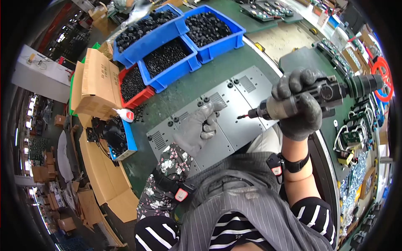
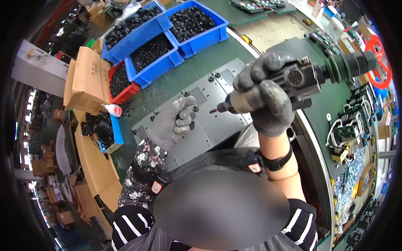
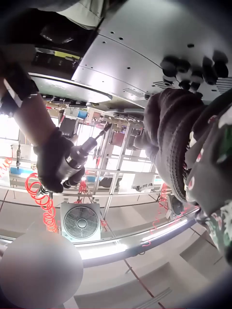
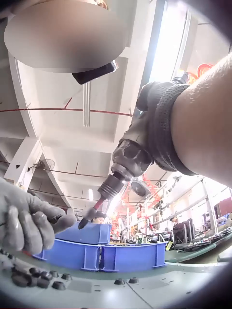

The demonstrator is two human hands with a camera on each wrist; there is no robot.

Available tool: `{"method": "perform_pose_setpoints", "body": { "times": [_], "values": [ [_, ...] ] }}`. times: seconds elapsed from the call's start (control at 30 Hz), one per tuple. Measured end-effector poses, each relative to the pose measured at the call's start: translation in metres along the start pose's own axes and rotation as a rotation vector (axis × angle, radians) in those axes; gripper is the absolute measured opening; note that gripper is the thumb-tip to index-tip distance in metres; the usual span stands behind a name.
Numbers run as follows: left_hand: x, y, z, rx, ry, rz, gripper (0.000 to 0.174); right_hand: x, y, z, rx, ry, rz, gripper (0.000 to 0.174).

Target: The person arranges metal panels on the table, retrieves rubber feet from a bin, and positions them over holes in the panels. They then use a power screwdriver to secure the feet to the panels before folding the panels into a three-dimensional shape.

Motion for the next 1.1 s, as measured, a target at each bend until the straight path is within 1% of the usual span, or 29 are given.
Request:
{"method": "perform_pose_setpoints", "body": {
  "times": [0.03, 0.07, 0.13, 0.17, 0.2, 0.27, 0.37, 0.47, 0.53, 0.6, 0.67, 0.73, 0.8, 0.87, 0.9, 0.93, 0.97, 1.0, 1.07, 1.1],
  "values": [
    [-0.006, 0.002, 0.001, 0.018, -0.009, -0.024, 0.024, -0.002, -0.002, -0.005, 0.024, -0.008, -0.011, 0.035],
    [-0.008, 0.008, 0.003, 0.008, -0.011, -0.009, 0.024, -0.003, -0.004, -0.009, 0.052, -0.004, -0.01, 0.034],
    [-0.012, 0.011, 0.005, -0.167, 0.02, -0.037, 0.025, -0.005, -0.01, -0.015, 0.154, 0.078, -0.06, 0.031],
    [-0.014, 0.012, 0.003, -0.196, 0.067, -0.042, 0.027, -0.004, -0.011, -0.018, 0.149, 0.104, -0.054, 0.03],
    [-0.015, 0.014, 0.005, -0.202, 0.069, -0.038, 0.027, -0.004, -0.013, -0.021, 0.142, 0.102, -0.058, 0.03],
    [-0.016, 0.018, -0.001, -0.328, 0.157, -0.023, 0.027, -0.004, -0.014, -0.029, 0.188, 0.114, -0.045, 0.029],
    [-0.017, 0.021, -0.007, -0.395, 0.182, -0.027, 0.028, -0.004, -0.016, -0.032, 0.173, 0.118, -0.033, 0.03],
    [-0.02, 0.021, -0.016, -0.382, 0.2, -0.024, 0.028, -0.007, -0.017, -0.035, 0.153, 0.106, -0.036, 0.031],
    [-0.021, 0.021, -0.018, -0.371, 0.19, -0.02, 0.027, -0.009, -0.013, -0.035, 0.043, 0.043, 0.014, 0.032],
    [-0.02, 0.023, -0.019, -0.359, 0.18, -0.018, 0.027, -0.009, -0.012, -0.035, 0.039, 0.066, 0.009, 0.031],
    [-0.019, 0.032, -0.02, -0.358, 0.171, 0.041, 0.027, -0.011, -0.011, -0.032, 0.039, 0.086, 0.001, 0.031],
    [-0.018, 0.038, -0.021, -0.323, 0.185, 0.055, 0.027, -0.012, -0.011, -0.026, 0.07, 0.11, -0.003, 0.03],
    [-0.022, 0.04, -0.027, -0.285, 0.202, 0.07, 0.026, -0.013, -0.014, -0.012, 0.135, 0.026, -0.052, 0.03],
    [-0.026, 0.035, -0.018, 0.186, 0.013, 0.021, 0.029, -0.011, -0.011, 0.013, 0.221, 0.043, -0.041, 0.028],
    [-0.023, 0.033, -0.014, 0.187, 0.011, 0.022, 0.029, -0.01, -0.006, 0.026, 0.175, -0.003, -0.008, 0.027],
    [-0.018, 0.003, -0.005, 0.724, -0.107, -0.241, 0.031, -0.01, -0.004, 0.037, 0.22, -0.057, -0.002, 0.027],
    [-0.02, -0.025, -0.011, 1.259, -0.228, -0.506, 0.032, -0.009, 0.0, 0.046, 0.197, -0.068, 0.01, 0.027],
    [-0.016, -0.031, -0.012, 1.263, -0.228, -0.503, 0.032, -0.007, 0.003, 0.054, 0.174, -0.081, 0.023, 0.027],
    [-0.01, -0.049, -0.024, 1.962, -0.437, -0.514, 0.031, -0.007, 0.005, 0.061, 0.175, -0.082, 0.025, 0.027],
    [0.003, -0.043, -0.018, 1.994, -0.402, -0.241, 0.028, -0.006, 0.004, 0.064, 0.16, -0.108, 0.007, 0.027]
  ]
}}
Point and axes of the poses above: each hand's wrist, its own x-axis towards the middle knuckle, its own z-axis out of the back of the hand, y = z × x, the point moved 10 cm from there along x, towards the middle knuckle, and after that the axes turned 2 degrees about -y, right-handed, at the moved point
